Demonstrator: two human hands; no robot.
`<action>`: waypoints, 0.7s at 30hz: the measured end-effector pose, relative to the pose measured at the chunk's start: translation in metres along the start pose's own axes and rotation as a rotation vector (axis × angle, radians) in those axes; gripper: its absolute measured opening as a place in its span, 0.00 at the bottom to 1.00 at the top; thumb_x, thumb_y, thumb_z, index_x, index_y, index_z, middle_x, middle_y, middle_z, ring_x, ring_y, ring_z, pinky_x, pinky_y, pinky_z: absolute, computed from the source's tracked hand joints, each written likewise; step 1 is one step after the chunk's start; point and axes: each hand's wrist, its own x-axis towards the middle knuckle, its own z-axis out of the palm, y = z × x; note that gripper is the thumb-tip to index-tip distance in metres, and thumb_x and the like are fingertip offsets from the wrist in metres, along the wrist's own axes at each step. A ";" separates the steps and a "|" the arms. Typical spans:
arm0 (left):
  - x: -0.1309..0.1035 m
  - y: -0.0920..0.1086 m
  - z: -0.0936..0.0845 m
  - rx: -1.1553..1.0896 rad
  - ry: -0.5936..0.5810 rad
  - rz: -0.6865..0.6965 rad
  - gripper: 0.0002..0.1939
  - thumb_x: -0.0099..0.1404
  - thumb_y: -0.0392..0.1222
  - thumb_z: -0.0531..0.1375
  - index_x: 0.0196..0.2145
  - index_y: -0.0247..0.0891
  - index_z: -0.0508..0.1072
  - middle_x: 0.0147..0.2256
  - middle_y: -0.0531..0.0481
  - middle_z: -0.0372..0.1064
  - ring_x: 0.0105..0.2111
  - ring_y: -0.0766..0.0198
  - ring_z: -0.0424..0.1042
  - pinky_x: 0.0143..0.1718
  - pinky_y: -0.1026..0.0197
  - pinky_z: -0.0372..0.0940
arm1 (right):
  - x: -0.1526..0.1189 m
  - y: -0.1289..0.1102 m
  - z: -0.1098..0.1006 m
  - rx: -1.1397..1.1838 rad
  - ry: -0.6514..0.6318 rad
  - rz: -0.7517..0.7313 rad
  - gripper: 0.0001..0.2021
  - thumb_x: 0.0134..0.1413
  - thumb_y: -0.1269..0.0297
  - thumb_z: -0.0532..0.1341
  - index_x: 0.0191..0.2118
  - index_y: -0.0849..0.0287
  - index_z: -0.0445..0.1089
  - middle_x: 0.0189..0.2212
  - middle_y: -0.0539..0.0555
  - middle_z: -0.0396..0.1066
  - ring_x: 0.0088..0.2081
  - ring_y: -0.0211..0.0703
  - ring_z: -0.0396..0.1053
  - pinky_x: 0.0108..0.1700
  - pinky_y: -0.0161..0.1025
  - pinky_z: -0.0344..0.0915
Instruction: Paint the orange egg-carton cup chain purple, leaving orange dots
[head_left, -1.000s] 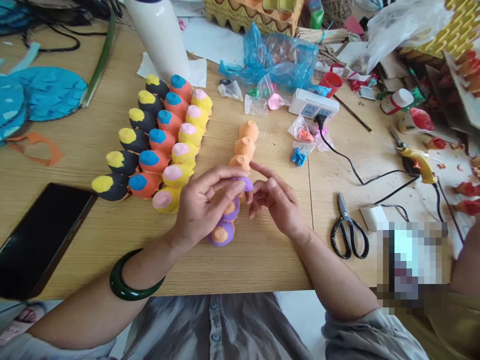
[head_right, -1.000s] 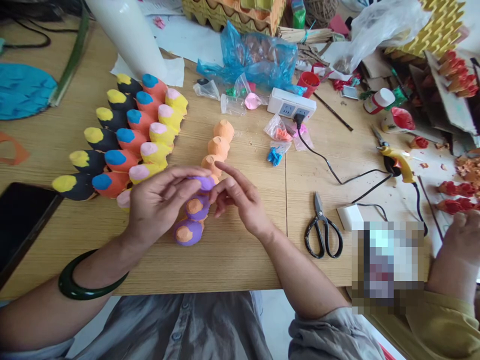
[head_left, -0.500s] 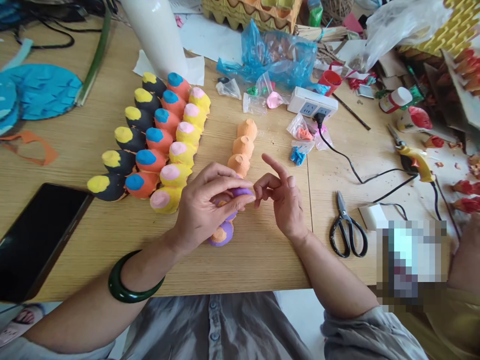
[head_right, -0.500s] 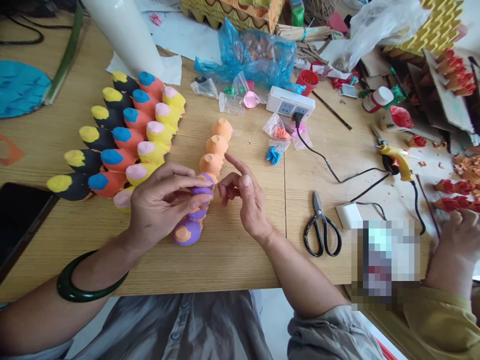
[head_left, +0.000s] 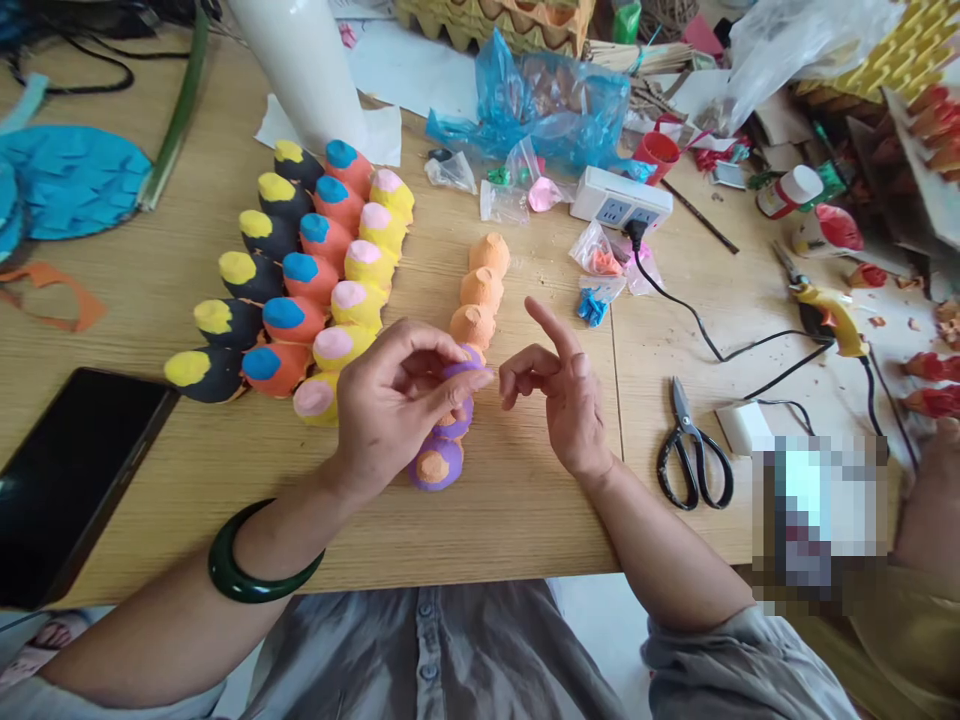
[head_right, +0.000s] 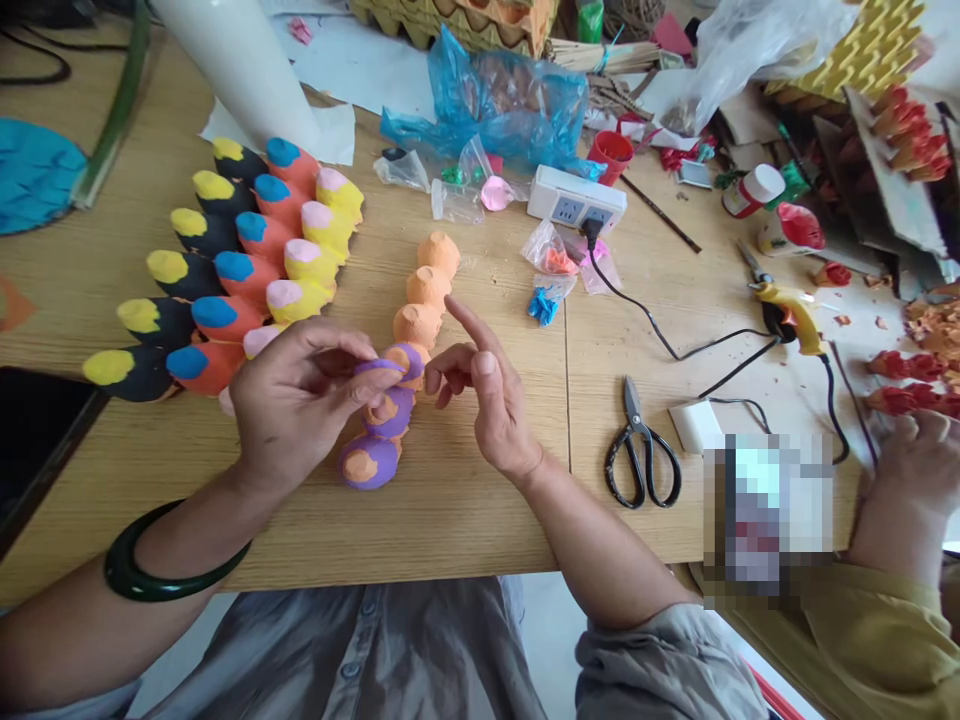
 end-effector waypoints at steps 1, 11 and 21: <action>-0.001 0.000 0.000 0.070 -0.016 0.117 0.11 0.69 0.43 0.78 0.40 0.43 0.80 0.36 0.55 0.80 0.29 0.69 0.80 0.27 0.66 0.74 | -0.002 -0.001 0.000 -0.022 -0.005 0.002 0.37 0.79 0.31 0.44 0.79 0.46 0.62 0.34 0.51 0.78 0.32 0.46 0.73 0.39 0.47 0.78; 0.001 0.001 -0.002 0.022 0.011 0.030 0.08 0.70 0.41 0.77 0.39 0.45 0.82 0.34 0.55 0.82 0.26 0.68 0.79 0.25 0.64 0.73 | -0.002 -0.005 0.000 0.030 0.018 0.064 0.33 0.81 0.37 0.53 0.74 0.52 0.71 0.47 0.59 0.87 0.46 0.51 0.80 0.43 0.48 0.83; -0.001 0.022 0.001 -0.340 -0.147 -0.506 0.24 0.69 0.57 0.77 0.55 0.44 0.80 0.33 0.52 0.85 0.27 0.58 0.85 0.25 0.61 0.80 | -0.007 -0.013 0.004 -0.114 -0.046 -0.162 0.10 0.70 0.51 0.73 0.52 0.44 0.86 0.57 0.56 0.82 0.61 0.54 0.78 0.60 0.56 0.82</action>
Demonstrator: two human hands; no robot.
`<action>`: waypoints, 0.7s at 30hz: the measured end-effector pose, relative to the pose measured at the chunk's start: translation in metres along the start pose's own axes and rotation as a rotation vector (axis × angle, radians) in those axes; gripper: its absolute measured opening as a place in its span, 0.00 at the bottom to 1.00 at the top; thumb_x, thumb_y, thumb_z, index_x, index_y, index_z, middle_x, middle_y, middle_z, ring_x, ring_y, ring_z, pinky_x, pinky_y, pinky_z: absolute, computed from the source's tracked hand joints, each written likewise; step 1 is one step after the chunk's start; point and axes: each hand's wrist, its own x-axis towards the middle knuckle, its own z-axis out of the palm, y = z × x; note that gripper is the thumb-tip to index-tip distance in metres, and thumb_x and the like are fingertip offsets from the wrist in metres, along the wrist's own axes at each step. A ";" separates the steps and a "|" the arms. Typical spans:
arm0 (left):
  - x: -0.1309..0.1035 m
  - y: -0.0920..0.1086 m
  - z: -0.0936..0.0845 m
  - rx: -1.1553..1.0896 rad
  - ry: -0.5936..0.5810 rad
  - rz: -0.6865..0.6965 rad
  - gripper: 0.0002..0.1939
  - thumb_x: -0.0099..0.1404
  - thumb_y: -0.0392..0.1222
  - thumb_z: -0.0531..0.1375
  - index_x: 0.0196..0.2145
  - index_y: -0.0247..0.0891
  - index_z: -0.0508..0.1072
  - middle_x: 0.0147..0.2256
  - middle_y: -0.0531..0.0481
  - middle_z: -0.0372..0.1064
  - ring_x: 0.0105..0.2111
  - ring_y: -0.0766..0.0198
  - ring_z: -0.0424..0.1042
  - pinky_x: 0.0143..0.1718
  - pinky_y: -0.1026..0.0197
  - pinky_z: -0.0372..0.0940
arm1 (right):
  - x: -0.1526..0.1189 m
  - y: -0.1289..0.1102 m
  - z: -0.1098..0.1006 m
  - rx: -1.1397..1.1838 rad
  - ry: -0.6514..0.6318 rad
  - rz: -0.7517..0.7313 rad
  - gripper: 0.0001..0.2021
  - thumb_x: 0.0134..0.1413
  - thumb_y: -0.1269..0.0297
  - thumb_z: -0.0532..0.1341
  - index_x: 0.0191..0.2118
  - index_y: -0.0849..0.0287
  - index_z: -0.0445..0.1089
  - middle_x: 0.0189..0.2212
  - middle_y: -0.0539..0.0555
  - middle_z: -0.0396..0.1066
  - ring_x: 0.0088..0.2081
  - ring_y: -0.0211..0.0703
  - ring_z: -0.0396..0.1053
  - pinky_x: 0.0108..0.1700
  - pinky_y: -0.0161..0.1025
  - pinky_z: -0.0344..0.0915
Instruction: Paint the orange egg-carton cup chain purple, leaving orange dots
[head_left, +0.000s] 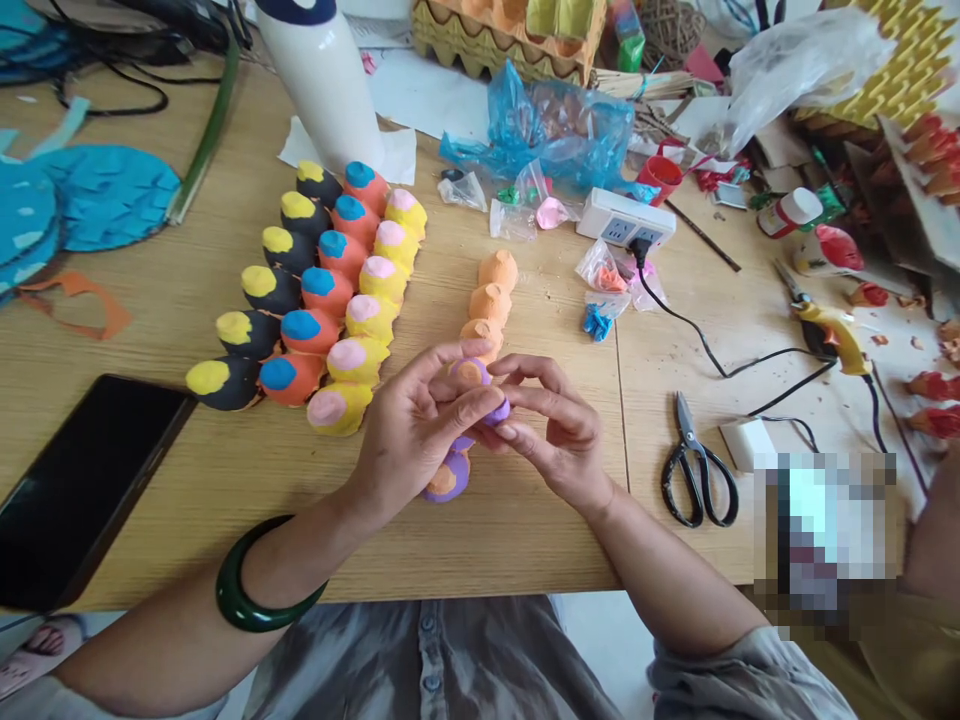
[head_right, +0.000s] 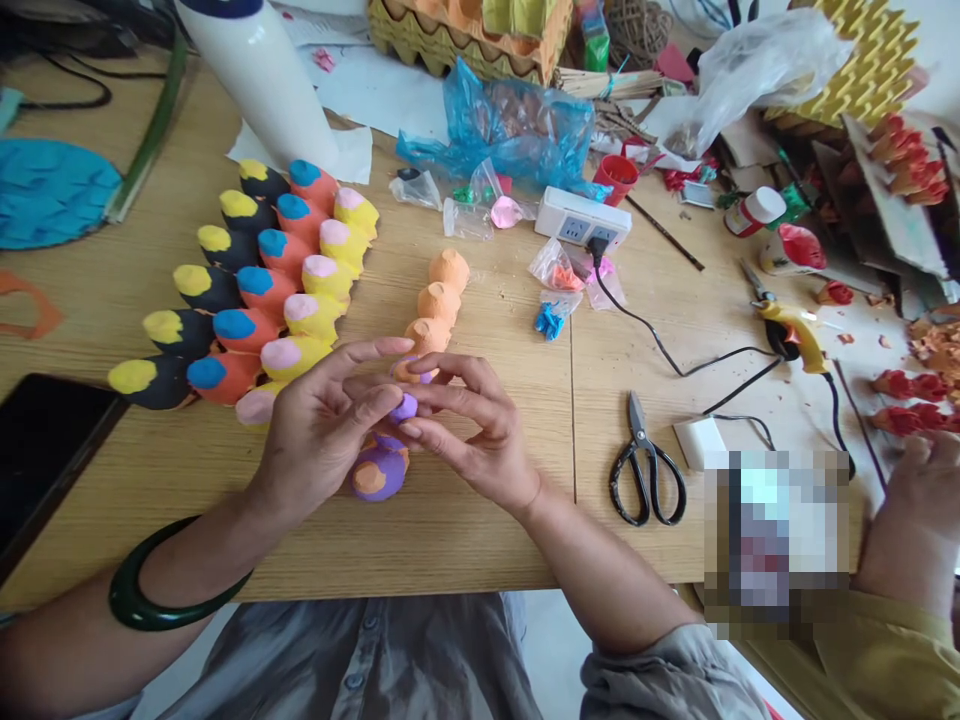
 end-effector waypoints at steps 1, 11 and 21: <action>-0.001 0.000 0.000 0.044 0.003 0.030 0.24 0.70 0.56 0.76 0.57 0.44 0.81 0.34 0.51 0.86 0.29 0.58 0.85 0.26 0.60 0.80 | 0.000 0.000 0.001 0.023 0.007 0.008 0.08 0.70 0.52 0.73 0.50 0.44 0.87 0.57 0.56 0.82 0.60 0.54 0.79 0.61 0.57 0.82; 0.008 0.002 -0.015 0.390 -0.047 0.427 0.10 0.79 0.47 0.68 0.51 0.50 0.90 0.39 0.49 0.83 0.38 0.61 0.82 0.40 0.58 0.79 | 0.007 0.001 -0.007 0.520 -0.186 0.458 0.20 0.69 0.44 0.73 0.40 0.59 0.77 0.28 0.51 0.80 0.26 0.40 0.78 0.31 0.38 0.80; 0.009 -0.003 -0.011 0.250 -0.007 0.299 0.07 0.76 0.50 0.71 0.43 0.49 0.90 0.37 0.49 0.82 0.35 0.60 0.82 0.34 0.59 0.79 | 0.009 0.010 -0.002 0.763 -0.266 0.575 0.19 0.67 0.48 0.75 0.47 0.59 0.75 0.32 0.49 0.80 0.29 0.39 0.78 0.31 0.38 0.84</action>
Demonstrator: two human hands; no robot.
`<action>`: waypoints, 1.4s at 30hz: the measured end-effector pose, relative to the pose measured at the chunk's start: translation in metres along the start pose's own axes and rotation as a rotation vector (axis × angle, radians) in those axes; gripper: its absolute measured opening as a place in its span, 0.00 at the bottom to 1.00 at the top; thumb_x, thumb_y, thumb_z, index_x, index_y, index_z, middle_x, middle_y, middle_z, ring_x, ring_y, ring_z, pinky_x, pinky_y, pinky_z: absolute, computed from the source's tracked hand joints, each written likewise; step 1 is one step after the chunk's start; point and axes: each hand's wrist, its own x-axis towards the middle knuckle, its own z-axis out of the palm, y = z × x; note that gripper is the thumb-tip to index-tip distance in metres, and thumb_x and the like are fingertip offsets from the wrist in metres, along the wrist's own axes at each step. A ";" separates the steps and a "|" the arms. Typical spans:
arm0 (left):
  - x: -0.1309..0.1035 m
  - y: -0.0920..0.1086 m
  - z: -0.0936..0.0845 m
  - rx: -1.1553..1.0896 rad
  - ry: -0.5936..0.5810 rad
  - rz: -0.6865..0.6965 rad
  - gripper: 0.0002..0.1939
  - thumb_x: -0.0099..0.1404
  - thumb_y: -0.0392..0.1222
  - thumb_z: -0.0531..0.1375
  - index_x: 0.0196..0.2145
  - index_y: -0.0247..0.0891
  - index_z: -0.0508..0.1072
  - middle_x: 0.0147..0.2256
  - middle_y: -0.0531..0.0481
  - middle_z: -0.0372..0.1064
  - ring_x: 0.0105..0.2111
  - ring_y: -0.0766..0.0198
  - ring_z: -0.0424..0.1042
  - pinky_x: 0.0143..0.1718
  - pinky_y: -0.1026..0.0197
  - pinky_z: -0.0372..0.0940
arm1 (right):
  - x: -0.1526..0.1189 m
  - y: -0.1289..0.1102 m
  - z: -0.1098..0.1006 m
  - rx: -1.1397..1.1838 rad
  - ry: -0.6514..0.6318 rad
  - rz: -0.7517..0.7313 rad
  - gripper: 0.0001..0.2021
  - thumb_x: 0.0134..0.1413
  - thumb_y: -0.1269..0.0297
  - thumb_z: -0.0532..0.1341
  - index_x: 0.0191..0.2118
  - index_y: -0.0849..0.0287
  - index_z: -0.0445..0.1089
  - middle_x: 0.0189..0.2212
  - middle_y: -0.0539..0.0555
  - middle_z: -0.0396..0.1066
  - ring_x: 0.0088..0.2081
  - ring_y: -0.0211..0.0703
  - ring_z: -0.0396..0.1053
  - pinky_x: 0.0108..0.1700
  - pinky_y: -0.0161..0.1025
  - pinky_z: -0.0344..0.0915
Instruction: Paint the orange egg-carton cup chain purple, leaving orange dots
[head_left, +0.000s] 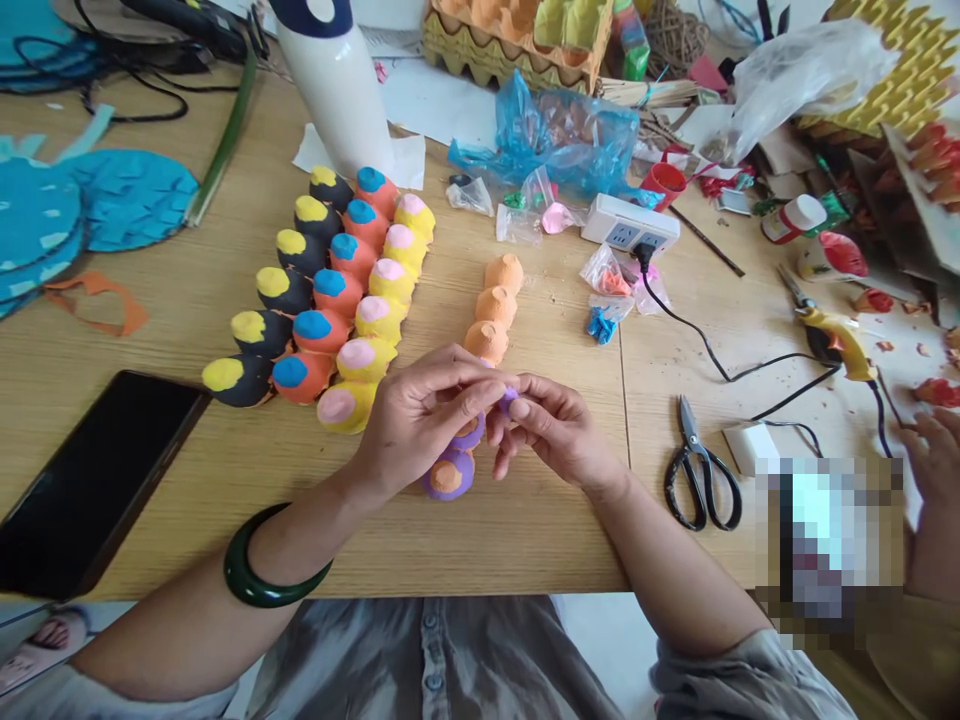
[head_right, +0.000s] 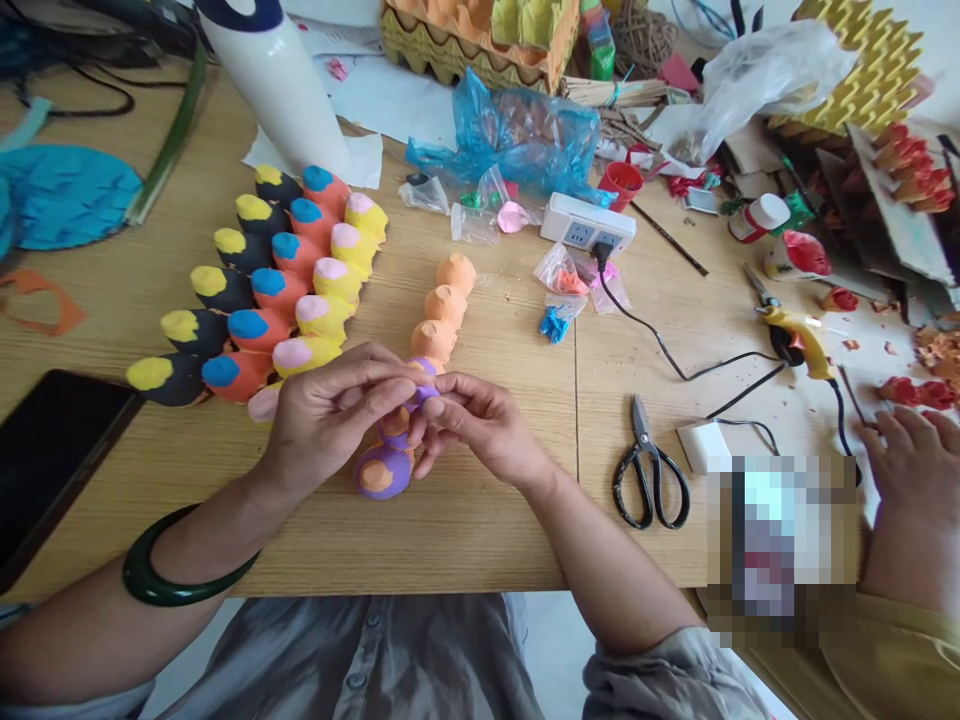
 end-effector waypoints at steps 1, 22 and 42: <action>0.001 -0.001 -0.001 -0.020 -0.003 -0.016 0.09 0.76 0.52 0.71 0.46 0.49 0.90 0.37 0.49 0.82 0.35 0.60 0.81 0.33 0.59 0.78 | 0.000 -0.001 0.000 0.006 0.006 0.008 0.19 0.68 0.47 0.74 0.45 0.59 0.75 0.30 0.49 0.79 0.28 0.38 0.77 0.31 0.37 0.84; 0.002 -0.007 -0.001 -0.035 -0.018 -0.023 0.06 0.73 0.53 0.75 0.42 0.53 0.92 0.37 0.50 0.81 0.34 0.61 0.80 0.31 0.58 0.79 | 0.001 -0.003 0.001 0.029 -0.013 0.036 0.21 0.71 0.45 0.71 0.37 0.60 0.77 0.27 0.50 0.77 0.23 0.34 0.69 0.26 0.35 0.82; -0.001 -0.007 0.002 0.005 0.044 -0.028 0.10 0.70 0.54 0.76 0.37 0.48 0.88 0.36 0.49 0.81 0.35 0.60 0.81 0.33 0.58 0.78 | 0.001 -0.001 0.002 -0.030 0.035 0.015 0.23 0.66 0.42 0.75 0.42 0.59 0.75 0.30 0.49 0.79 0.28 0.37 0.78 0.31 0.37 0.85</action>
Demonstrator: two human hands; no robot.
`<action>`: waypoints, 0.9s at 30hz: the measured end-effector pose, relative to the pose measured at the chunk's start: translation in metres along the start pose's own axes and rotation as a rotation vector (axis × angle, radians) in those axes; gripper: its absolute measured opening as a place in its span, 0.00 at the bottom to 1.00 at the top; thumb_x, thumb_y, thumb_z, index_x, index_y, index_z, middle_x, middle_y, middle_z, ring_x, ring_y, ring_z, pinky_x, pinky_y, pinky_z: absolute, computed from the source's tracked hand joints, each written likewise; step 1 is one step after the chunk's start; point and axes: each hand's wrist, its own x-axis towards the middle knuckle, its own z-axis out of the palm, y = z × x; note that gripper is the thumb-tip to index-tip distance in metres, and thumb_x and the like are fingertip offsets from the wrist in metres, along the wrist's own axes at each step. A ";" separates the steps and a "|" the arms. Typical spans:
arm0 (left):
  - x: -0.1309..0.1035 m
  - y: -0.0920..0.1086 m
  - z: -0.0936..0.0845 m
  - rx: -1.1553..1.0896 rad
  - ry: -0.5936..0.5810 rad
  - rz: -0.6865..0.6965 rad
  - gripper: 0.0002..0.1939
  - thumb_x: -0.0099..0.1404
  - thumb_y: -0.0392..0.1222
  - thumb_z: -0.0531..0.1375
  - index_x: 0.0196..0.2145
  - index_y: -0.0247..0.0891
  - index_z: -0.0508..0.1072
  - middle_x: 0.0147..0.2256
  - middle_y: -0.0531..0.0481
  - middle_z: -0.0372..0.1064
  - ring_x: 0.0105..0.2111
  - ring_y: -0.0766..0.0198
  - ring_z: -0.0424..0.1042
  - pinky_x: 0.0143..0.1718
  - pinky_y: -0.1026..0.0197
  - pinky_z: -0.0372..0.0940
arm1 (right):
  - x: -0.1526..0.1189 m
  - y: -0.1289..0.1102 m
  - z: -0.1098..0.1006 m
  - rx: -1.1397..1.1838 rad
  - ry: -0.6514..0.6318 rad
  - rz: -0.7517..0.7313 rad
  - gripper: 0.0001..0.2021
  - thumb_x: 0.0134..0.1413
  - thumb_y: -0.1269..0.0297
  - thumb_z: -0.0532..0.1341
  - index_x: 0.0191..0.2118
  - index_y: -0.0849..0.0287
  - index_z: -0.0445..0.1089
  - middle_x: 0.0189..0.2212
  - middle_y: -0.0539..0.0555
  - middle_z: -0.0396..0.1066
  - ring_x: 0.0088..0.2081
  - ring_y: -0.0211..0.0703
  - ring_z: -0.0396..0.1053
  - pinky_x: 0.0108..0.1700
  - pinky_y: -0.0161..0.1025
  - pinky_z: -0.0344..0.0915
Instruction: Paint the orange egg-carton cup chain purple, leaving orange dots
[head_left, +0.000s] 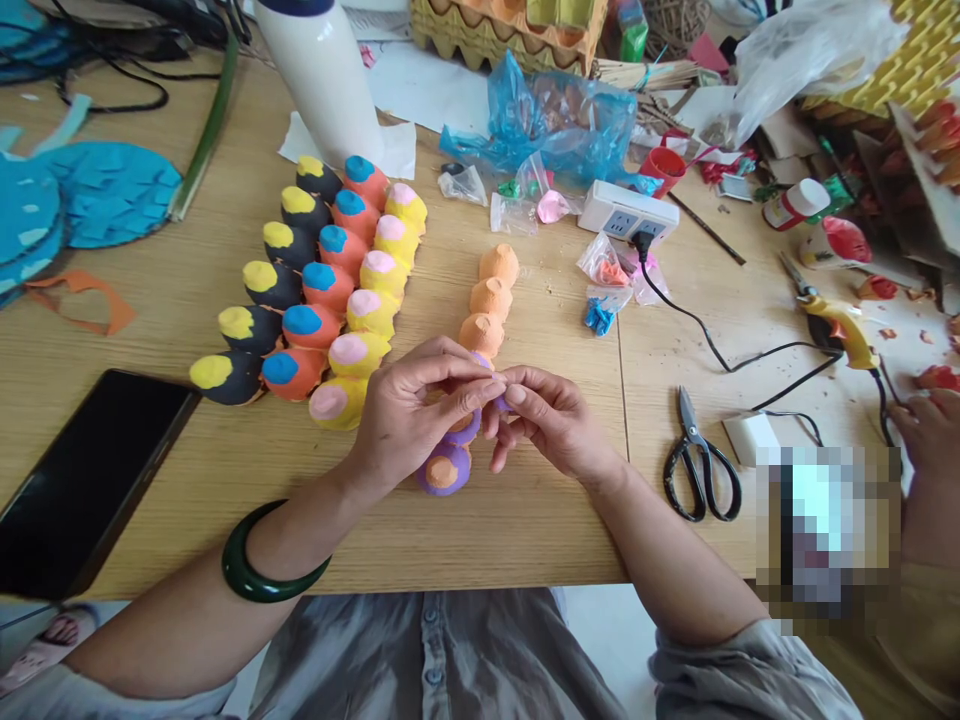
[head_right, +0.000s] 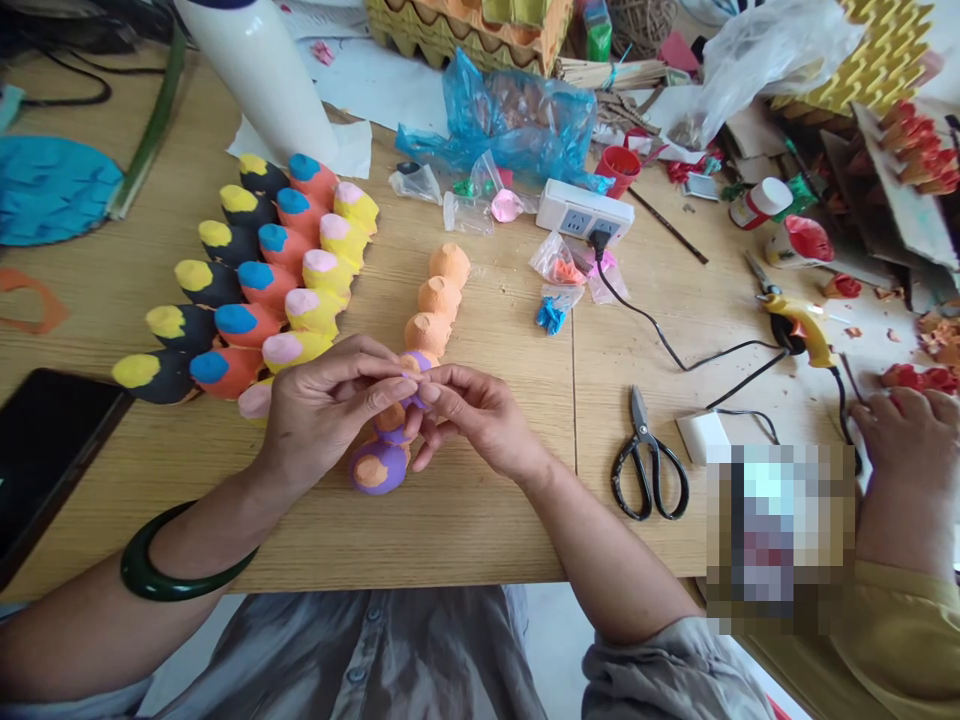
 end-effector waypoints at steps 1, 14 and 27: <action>0.000 0.001 0.000 -0.013 -0.002 -0.025 0.11 0.70 0.56 0.76 0.41 0.48 0.89 0.38 0.49 0.81 0.36 0.60 0.81 0.33 0.58 0.78 | 0.000 0.000 0.000 -0.003 0.009 -0.001 0.23 0.66 0.42 0.75 0.42 0.59 0.75 0.30 0.49 0.79 0.28 0.37 0.78 0.31 0.37 0.85; 0.002 0.006 0.002 0.088 -0.039 0.036 0.11 0.73 0.49 0.73 0.34 0.44 0.85 0.34 0.50 0.82 0.34 0.61 0.81 0.34 0.58 0.77 | -0.001 0.000 0.000 -0.025 0.019 -0.043 0.19 0.68 0.46 0.74 0.43 0.58 0.78 0.28 0.48 0.80 0.25 0.37 0.78 0.29 0.34 0.81; 0.004 -0.004 -0.006 -0.055 0.089 -0.192 0.06 0.73 0.49 0.72 0.39 0.48 0.89 0.32 0.52 0.80 0.27 0.64 0.72 0.29 0.57 0.71 | 0.002 -0.006 -0.006 0.005 0.138 -0.119 0.13 0.62 0.53 0.75 0.40 0.58 0.79 0.32 0.48 0.70 0.29 0.35 0.63 0.28 0.34 0.80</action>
